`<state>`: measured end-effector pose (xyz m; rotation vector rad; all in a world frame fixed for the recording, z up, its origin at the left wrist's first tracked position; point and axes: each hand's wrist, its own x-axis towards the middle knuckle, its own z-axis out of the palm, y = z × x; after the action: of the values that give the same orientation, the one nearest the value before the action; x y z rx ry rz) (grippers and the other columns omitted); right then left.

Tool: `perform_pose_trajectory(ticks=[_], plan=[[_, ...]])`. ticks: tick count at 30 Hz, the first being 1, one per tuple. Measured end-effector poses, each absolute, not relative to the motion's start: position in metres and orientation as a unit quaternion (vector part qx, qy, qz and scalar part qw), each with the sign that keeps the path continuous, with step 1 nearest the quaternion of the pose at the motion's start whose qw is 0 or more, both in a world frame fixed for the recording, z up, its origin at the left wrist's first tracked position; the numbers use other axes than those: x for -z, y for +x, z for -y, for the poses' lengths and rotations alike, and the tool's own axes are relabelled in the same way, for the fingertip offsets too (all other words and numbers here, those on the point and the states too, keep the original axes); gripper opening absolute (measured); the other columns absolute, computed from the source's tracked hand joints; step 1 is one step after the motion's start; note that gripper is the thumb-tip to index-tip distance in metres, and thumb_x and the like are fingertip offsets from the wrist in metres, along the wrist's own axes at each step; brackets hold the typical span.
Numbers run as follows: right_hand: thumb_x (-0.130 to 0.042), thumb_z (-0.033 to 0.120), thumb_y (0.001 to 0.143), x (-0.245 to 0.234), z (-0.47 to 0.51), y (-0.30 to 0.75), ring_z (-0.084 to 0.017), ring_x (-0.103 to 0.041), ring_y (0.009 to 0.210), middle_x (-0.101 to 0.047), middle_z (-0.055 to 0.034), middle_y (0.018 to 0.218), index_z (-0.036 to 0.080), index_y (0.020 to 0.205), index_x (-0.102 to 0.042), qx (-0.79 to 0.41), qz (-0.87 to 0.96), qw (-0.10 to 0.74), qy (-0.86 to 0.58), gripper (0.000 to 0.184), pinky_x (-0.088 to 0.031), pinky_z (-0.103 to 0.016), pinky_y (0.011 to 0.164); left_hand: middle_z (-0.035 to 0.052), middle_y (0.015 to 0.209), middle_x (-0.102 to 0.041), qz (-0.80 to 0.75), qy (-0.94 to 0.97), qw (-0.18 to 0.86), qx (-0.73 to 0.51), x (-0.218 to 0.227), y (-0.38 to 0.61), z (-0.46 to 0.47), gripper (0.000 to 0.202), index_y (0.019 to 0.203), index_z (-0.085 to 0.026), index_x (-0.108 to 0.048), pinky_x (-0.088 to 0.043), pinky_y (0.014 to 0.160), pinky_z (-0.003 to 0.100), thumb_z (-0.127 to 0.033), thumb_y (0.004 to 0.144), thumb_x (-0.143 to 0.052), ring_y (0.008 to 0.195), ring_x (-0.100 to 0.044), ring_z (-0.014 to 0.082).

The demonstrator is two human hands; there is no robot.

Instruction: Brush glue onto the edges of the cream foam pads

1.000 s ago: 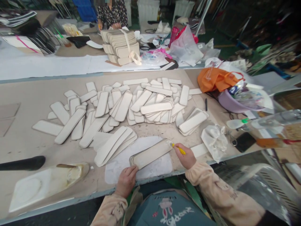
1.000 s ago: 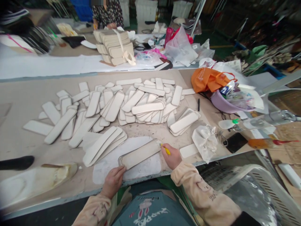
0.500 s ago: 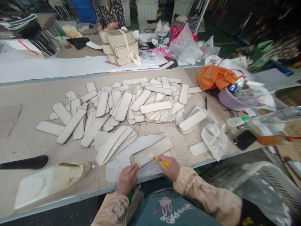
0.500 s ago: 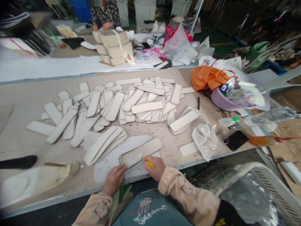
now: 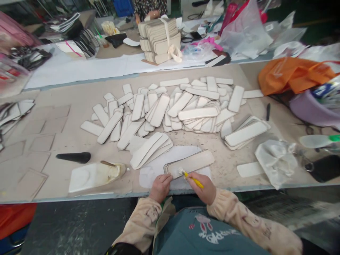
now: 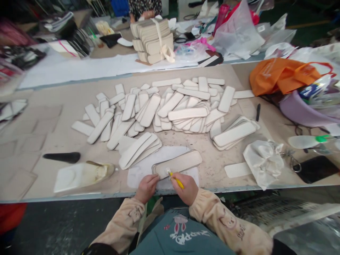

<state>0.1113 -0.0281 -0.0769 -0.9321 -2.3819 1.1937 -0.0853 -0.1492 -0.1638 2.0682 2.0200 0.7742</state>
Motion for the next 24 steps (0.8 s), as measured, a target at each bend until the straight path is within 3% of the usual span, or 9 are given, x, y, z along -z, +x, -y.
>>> perform_pose_trajectory(ticks=[5,12,18,24], plan=[[-0.041,0.029,0.091,0.085,0.027,0.092,-0.013,-0.057,0.063,-0.061,-0.001,0.07,0.02,0.087,-0.059,-0.5,0.796,0.152,-0.304,0.02,-0.044,-0.023,0.061,0.0066,0.102,-0.066,-0.674,0.689,0.066,-0.258,0.165,-0.084,0.15,0.029,0.104,-0.022,-0.064,-0.052,0.08,0.032,-0.011,0.083,-0.048,0.089,-0.06,0.0172],[-0.041,0.029,0.091,0.086,0.014,0.104,-0.014,-0.057,0.067,-0.062,-0.0018,0.072,0.019,0.088,-0.059,-0.473,0.778,0.179,-0.373,0.02,-0.042,-0.024,0.064,0.0067,0.101,-0.067,-0.676,0.69,0.062,-0.251,0.159,-0.084,0.147,0.028,0.101,-0.022,-0.065,-0.053,0.077,0.033,-0.011,0.082,-0.048,0.088,-0.061,0.0178],[-0.042,0.03,0.09,0.086,0.027,0.087,-0.012,-0.056,0.063,-0.061,-0.0004,0.07,0.021,0.086,-0.059,-0.502,0.785,0.157,-0.328,0.02,-0.041,-0.022,0.061,0.0061,0.1,-0.067,-0.67,0.703,0.058,-0.234,0.154,-0.085,0.145,0.027,0.101,-0.021,-0.064,-0.053,0.076,0.032,-0.011,0.083,-0.048,0.087,-0.061,0.0172],[-0.041,0.032,0.09,0.087,0.006,0.113,-0.012,-0.056,0.064,-0.061,0.0,0.069,0.02,0.086,-0.059,-0.468,0.746,0.186,-0.436,0.022,-0.042,-0.022,0.063,0.0057,0.1,-0.068,-0.677,0.702,0.044,-0.216,0.154,-0.084,0.144,0.026,0.1,-0.022,-0.065,-0.054,0.076,0.031,-0.012,0.083,-0.048,0.086,-0.063,0.0167]])
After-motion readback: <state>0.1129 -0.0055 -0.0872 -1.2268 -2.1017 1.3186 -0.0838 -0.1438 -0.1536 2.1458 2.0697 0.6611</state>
